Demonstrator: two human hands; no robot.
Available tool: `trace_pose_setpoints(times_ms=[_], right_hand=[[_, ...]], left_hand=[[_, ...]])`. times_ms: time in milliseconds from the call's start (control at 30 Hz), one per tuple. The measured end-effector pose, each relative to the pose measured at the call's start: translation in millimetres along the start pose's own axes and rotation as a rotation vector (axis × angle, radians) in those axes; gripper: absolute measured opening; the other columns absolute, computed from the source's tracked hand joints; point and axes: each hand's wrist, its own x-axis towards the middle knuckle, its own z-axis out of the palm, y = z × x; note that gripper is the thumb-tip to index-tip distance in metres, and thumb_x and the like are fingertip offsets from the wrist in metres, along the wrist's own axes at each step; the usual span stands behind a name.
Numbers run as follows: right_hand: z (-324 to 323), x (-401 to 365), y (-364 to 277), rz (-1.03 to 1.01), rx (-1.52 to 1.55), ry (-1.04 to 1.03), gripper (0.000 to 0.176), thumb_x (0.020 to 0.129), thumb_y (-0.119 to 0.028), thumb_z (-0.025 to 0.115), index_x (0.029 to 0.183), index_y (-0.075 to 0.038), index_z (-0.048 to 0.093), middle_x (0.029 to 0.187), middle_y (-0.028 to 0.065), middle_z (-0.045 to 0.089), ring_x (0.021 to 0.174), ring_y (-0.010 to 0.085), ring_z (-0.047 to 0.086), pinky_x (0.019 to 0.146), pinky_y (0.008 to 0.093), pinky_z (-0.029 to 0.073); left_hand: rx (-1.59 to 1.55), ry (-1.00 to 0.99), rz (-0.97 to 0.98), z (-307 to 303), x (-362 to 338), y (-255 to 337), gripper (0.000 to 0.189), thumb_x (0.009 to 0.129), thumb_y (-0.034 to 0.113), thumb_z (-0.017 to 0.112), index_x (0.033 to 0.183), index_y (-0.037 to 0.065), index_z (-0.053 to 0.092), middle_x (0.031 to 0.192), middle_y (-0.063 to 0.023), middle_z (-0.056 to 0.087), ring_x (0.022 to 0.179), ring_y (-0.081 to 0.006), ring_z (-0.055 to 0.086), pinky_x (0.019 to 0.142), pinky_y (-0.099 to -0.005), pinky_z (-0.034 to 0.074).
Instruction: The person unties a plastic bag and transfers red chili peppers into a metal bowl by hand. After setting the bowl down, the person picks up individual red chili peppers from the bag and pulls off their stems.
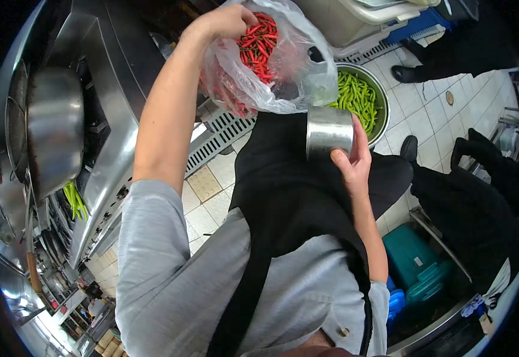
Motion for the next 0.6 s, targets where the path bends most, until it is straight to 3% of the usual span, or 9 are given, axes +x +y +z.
trace_pose_setpoints(times_ms=[133, 200, 233, 300, 400, 433, 500, 567, 600], right_hand=[[3, -4, -6, 0.021, 0.003, -0.019, 0.096, 0.084, -0.021, 0.083, 0.157, 0.002, 0.026, 0.148, 0.0203, 0.047, 0.136, 0.0286, 0.048, 0.114, 0.0394, 0.037], [4, -5, -7, 0.045, 0.022, -0.025, 0.096, 0.083, -0.021, 0.084, 0.156, 0.002, 0.026, 0.148, 0.0203, 0.047, 0.137, 0.0286, 0.048, 0.113, 0.0394, 0.037], [4, -4, -5, 0.047, 0.025, -0.04, 0.096, 0.083, -0.021, 0.084, 0.157, 0.002, 0.026, 0.148, 0.0205, 0.047, 0.137, 0.0287, 0.047, 0.114, 0.0393, 0.037], [7, -3, -2, 0.048, 0.033, -0.061, 0.097, 0.083, -0.021, 0.084, 0.157, 0.002, 0.026, 0.148, 0.0207, 0.046, 0.137, 0.0288, 0.047, 0.114, 0.0392, 0.036], [7, -5, -1, 0.064, 0.031, -0.051, 0.096, 0.083, -0.02, 0.084, 0.157, 0.002, 0.026, 0.149, 0.0203, 0.046, 0.137, 0.0286, 0.047, 0.114, 0.0387, 0.036], [6, -5, -3, 0.078, 0.027, -0.064, 0.097, 0.083, -0.022, 0.084, 0.157, 0.002, 0.026, 0.149, 0.0196, 0.046, 0.137, 0.0281, 0.047, 0.114, 0.0388, 0.036], [2, -7, -1, 0.089, 0.026, -0.075, 0.098, 0.083, -0.023, 0.084, 0.157, 0.002, 0.025, 0.148, 0.0189, 0.047, 0.136, 0.0277, 0.048, 0.114, 0.0389, 0.036], [-8, -6, 10, 0.021, -0.085, -0.029, 0.096, 0.085, -0.034, 0.081, 0.156, 0.002, 0.028, 0.146, 0.0173, 0.049, 0.134, 0.0258, 0.049, 0.114, 0.0388, 0.035], [-8, -7, 11, 0.084, 0.043, 0.005, 0.093, 0.086, -0.041, 0.078, 0.155, 0.002, 0.031, 0.146, 0.0169, 0.049, 0.134, 0.0255, 0.049, 0.114, 0.0387, 0.035]], left_hand=[[0.057, 0.007, 0.013, 27, 2, 5, 0.049, 0.086, 0.003, 0.058, 0.134, 0.01, 0.064, 0.117, -0.01, 0.071, 0.096, -0.0175, 0.068, 0.077, -0.0371, 0.058], [-0.231, -0.177, 0.127, 36, 6, 13, 0.051, 0.089, 0.004, 0.057, 0.139, 0.009, 0.059, 0.128, -0.0122, 0.066, 0.106, -0.0182, 0.066, 0.086, -0.0373, 0.057], [-0.23, -0.176, 0.125, 42, 10, 19, 0.051, 0.089, 0.004, 0.057, 0.139, 0.009, 0.059, 0.128, -0.0122, 0.066, 0.106, -0.0182, 0.066, 0.086, -0.0373, 0.057], [-0.114, -0.011, 0.566, 50, 12, 32, 0.051, 0.092, 0.002, 0.055, 0.142, 0.008, 0.055, 0.135, -0.0132, 0.062, 0.115, -0.0191, 0.064, 0.093, -0.0356, 0.055], [-0.165, 0.161, 0.681, 29, 27, 38, 0.049, 0.091, 0.0, 0.055, 0.14, 0.007, 0.056, 0.135, -0.0135, 0.062, 0.116, -0.0204, 0.064, 0.09, -0.0343, 0.056], [-0.508, 0.084, 0.43, 22, 26, 35, 0.046, 0.089, -0.004, 0.053, 0.134, 0.005, 0.061, 0.129, -0.0123, 0.066, 0.113, -0.0206, 0.066, 0.089, -0.0324, 0.057], [-0.134, 0.031, 0.261, 3, 36, 6, 0.044, 0.086, -0.007, 0.053, 0.126, 0.005, 0.066, 0.118, -0.0108, 0.071, 0.111, -0.0214, 0.067, 0.087, -0.0327, 0.057], [0.081, -0.014, 0.121, 13, 28, -2, 0.045, 0.083, -0.008, 0.051, 0.121, 0.005, 0.07, 0.113, -0.0117, 0.073, 0.111, -0.0217, 0.068, 0.088, -0.034, 0.056], [0.172, -0.001, 0.2, 22, 28, -12, 0.047, 0.083, -0.004, 0.054, 0.127, 0.006, 0.067, 0.118, -0.0178, 0.072, 0.113, -0.0286, 0.068, 0.094, -0.0383, 0.054]])
